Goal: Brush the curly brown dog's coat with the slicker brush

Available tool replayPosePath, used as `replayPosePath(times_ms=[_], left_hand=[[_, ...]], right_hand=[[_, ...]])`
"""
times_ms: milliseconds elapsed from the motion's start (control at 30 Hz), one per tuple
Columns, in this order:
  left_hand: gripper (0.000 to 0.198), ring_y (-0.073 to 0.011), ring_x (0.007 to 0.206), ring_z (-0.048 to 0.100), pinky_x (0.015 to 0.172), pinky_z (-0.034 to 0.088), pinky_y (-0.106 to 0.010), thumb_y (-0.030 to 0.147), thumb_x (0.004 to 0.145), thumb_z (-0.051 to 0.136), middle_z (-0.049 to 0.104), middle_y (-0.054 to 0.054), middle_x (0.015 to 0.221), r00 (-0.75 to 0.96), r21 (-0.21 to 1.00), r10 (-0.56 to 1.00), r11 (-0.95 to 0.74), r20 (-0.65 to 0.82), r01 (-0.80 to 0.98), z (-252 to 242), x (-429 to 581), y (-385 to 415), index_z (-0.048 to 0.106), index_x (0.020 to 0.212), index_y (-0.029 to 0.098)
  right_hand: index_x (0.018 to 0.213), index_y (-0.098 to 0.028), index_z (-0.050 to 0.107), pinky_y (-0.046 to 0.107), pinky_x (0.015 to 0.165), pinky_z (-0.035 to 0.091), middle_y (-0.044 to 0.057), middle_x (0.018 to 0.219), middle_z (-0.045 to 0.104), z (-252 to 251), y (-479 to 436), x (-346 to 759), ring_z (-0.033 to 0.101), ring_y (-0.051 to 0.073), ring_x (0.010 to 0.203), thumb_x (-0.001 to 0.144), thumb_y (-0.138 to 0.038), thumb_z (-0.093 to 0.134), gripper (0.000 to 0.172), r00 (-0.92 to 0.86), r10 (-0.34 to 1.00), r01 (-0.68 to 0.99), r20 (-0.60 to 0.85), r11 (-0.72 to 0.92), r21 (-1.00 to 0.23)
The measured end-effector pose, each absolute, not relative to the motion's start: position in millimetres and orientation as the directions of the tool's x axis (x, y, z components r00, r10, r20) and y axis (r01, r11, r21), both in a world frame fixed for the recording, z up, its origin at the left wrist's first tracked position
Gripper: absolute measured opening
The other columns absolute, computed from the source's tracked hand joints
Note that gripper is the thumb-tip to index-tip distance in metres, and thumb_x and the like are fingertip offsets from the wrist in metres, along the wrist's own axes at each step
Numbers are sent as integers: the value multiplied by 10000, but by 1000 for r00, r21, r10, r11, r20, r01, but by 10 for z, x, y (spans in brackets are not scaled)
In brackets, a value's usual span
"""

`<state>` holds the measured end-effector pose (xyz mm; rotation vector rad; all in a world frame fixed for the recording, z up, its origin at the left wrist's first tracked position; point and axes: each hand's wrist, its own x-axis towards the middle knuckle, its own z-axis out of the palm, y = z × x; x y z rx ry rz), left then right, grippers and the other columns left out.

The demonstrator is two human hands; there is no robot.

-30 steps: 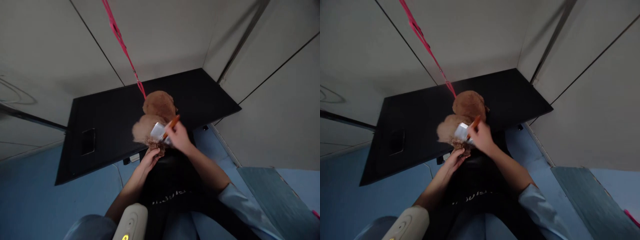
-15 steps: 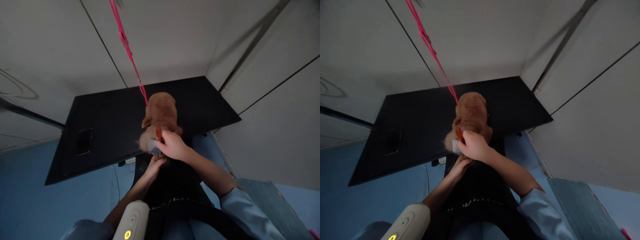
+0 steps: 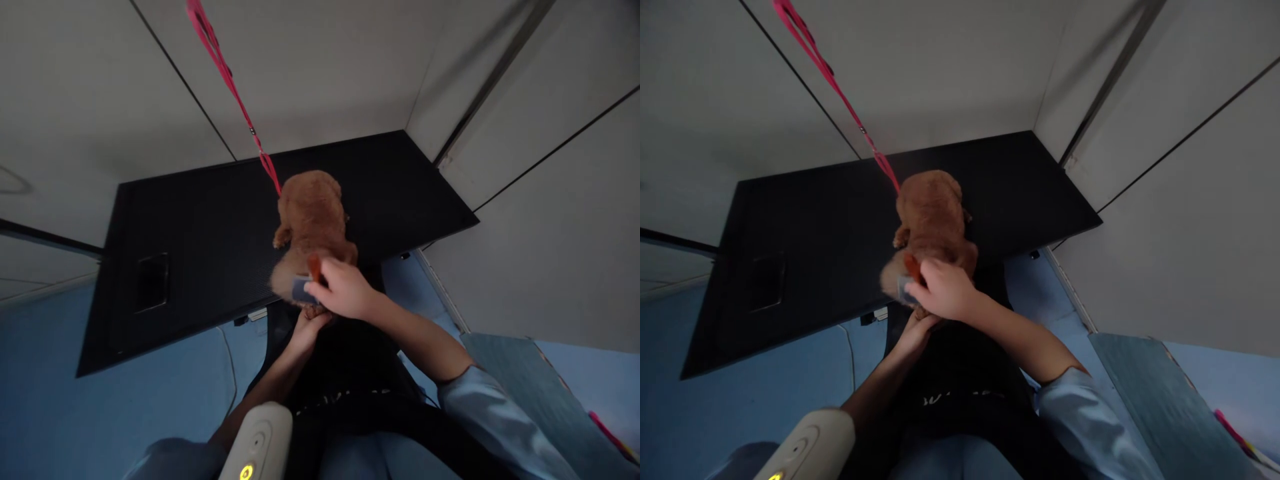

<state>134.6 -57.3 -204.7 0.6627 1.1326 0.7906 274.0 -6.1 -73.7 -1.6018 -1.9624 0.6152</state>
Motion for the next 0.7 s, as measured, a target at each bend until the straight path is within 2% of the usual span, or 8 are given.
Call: replayPosePath(times_ms=[67,133,267,333,400,467,567,700], left_hand=[[330,-216,841,654,787,496,-321,222,535,738,703,-53,834,194,807,835,549,-515,-218,-2051,1344,-579,654,846,154],[385,-219,859,655,796,495,-323,201,523,746,708,-58,874,161,807,840,543,-518,-233,-2049,1348,-586,656,895,154],[353,-204,776,650,757,488,-317,196,529,753,699,-47,798,217,782,817,576,-535,-237,-2042,1363,-610,657,865,146],[382,-198,789,646,774,478,-314,180,522,752,703,-46,822,195,780,823,567,-533,-263,-2048,1370,-626,661,892,145],[398,-196,803,641,782,470,-308,158,513,745,707,-54,850,177,784,834,552,-522,-286,-2062,1375,-644,666,902,138],[322,-188,748,631,739,466,-301,158,519,739,699,-58,789,225,777,827,561,-515,-285,-2078,1376,-661,670,831,120],[297,-192,744,630,728,466,-300,168,518,743,695,-63,771,276,759,813,579,-512,-299,-2095,1363,-674,672,801,113],[423,-212,854,641,789,473,-312,168,523,739,711,-73,902,264,743,804,594,-533,-310,-2100,1309,-649,678,940,127]], right_hand=[[866,-177,551,309,751,451,55,850,621,-737,-75,2710,596,186,818,869,-359,551,183,-120,988,760,93,152,-632],[907,-170,555,310,783,445,72,914,631,-735,-73,2682,595,188,869,889,-335,517,170,-41,985,766,165,137,-628],[831,-177,557,298,699,441,50,825,635,-732,-22,2635,593,179,756,856,-368,559,193,-265,962,752,72,253,-608],[855,-171,561,303,696,439,58,827,638,-727,10,2614,597,185,755,874,-356,529,189,-165,984,788,59,168,-592],[917,-162,564,310,739,440,81,898,642,-721,28,2591,605,198,835,900,-333,484,190,-24,990,809,142,103,-579],[904,-171,566,304,732,438,76,903,643,-721,34,2568,606,201,847,888,-348,503,188,-114,981,806,158,184,-562],[845,-184,558,297,666,428,53,817,638,-736,49,2563,603,193,750,863,-376,539,193,-239,970,798,52,227,-559],[914,-170,552,314,737,436,82,902,639,-759,49,2625,605,199,830,896,-351,484,194,15,986,793,167,89,-602]])
